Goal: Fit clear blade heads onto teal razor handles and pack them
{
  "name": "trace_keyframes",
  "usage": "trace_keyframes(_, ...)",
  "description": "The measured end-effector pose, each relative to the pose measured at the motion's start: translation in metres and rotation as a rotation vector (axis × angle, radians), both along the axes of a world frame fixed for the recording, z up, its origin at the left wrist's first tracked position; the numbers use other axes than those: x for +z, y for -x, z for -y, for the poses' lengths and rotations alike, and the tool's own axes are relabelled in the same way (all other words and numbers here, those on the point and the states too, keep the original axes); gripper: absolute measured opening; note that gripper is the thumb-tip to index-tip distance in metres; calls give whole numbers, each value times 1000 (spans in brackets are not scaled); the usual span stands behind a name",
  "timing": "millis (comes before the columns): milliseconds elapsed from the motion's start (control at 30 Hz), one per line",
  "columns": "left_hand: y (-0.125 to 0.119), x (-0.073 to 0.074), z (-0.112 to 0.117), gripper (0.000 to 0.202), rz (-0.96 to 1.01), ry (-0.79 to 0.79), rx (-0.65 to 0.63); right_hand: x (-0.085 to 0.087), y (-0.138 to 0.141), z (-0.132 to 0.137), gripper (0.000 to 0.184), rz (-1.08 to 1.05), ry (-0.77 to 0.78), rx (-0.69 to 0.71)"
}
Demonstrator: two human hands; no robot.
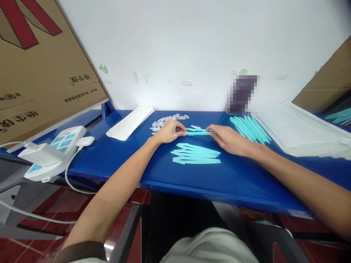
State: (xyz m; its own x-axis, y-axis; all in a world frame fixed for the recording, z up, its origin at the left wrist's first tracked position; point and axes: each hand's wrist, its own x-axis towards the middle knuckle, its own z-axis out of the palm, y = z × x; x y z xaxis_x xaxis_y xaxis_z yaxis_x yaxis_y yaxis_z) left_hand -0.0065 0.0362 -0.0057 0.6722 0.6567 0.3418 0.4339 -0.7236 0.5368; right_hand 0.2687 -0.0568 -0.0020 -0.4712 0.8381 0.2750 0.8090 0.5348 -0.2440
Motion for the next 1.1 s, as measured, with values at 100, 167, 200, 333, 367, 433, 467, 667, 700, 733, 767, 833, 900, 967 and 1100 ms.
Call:
trace_keyframes(100,-4,3,7,14,51,-3,-40,1,3,3,38,1,-32,-52)
trace_keyframes(167,-6,5,10,18,112,23,-52,4,4,4,38,-21,-59,-77)
trace_keyframes(200,-8,6,11,20,153,48,-53,6,4,5,38,-37,-74,-78)
trace_keyframes(333,-12,6,14,23,312,148,-54,12,5,5,38,-81,-132,-75)
trace_keyframes(367,-13,6,14,22,334,157,-53,13,5,5,38,-87,-136,-78)
trace_keyframes(433,-15,5,14,21,353,161,-45,14,5,6,37,-97,-131,-80)
trace_keyframes(467,-16,5,15,21,352,163,-42,15,5,6,36,-101,-122,-81)
trace_keyframes(667,-16,-1,16,16,289,110,-25,13,4,5,35,-82,-86,-63)
trace_keyframes(700,-15,-1,16,16,277,83,-26,12,3,4,35,-74,-84,-56)
trace_keyframes(733,-15,-1,15,17,259,53,-27,10,3,3,35,-63,-82,-52)
trace_keyframes(767,-13,-1,15,19,231,17,-23,9,2,2,36,-51,-82,-54)
trace_keyframes(833,-10,1,14,25,160,-76,-14,6,1,0,37,-27,-86,-80)
trace_keyframes(900,-6,5,11,27,104,-170,-32,4,-1,-1,38,-4,-89,-134)
trace_keyframes(967,0,8,7,24,98,-227,-66,3,-1,-3,41,24,-91,-200)
trace_keyframes(1100,11,11,1,17,209,-277,-4,-1,-1,-6,44,103,-121,-287)
